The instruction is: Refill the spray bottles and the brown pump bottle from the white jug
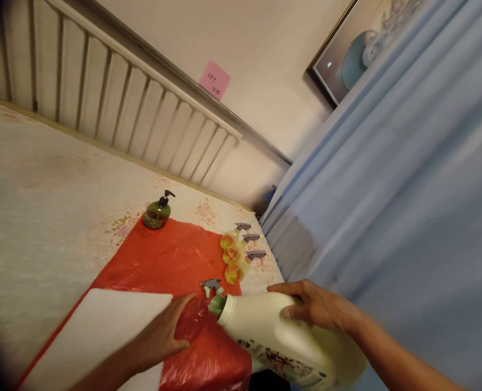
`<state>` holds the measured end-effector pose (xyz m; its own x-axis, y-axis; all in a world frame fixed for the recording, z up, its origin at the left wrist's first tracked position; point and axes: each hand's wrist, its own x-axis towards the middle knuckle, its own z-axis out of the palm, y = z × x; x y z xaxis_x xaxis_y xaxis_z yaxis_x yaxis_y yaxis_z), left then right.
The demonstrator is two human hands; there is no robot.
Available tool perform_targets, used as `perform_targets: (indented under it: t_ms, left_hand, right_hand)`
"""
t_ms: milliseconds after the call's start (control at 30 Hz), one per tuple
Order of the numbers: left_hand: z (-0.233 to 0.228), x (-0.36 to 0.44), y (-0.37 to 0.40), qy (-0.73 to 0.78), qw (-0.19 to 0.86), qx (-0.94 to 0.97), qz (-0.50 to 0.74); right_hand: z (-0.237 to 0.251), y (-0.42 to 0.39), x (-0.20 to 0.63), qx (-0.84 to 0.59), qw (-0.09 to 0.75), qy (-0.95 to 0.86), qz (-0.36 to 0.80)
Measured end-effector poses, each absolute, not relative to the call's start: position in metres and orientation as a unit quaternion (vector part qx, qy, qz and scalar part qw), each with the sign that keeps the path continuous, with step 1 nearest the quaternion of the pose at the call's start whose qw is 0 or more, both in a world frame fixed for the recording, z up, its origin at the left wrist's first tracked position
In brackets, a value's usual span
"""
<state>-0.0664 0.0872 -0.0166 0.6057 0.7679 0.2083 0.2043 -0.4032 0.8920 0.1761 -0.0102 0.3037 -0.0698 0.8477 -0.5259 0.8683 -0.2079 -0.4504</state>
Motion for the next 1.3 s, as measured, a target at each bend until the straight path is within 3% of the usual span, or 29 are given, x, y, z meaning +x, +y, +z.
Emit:
perform_targets:
  t_ms: [1300]
  left_hand:
    - [-0.007,-0.069,0.085,0.306,0.456,0.776,0.311]
  right_hand:
    - [0.304,-0.009,0.176,0.691,0.031,0.629,-0.355]
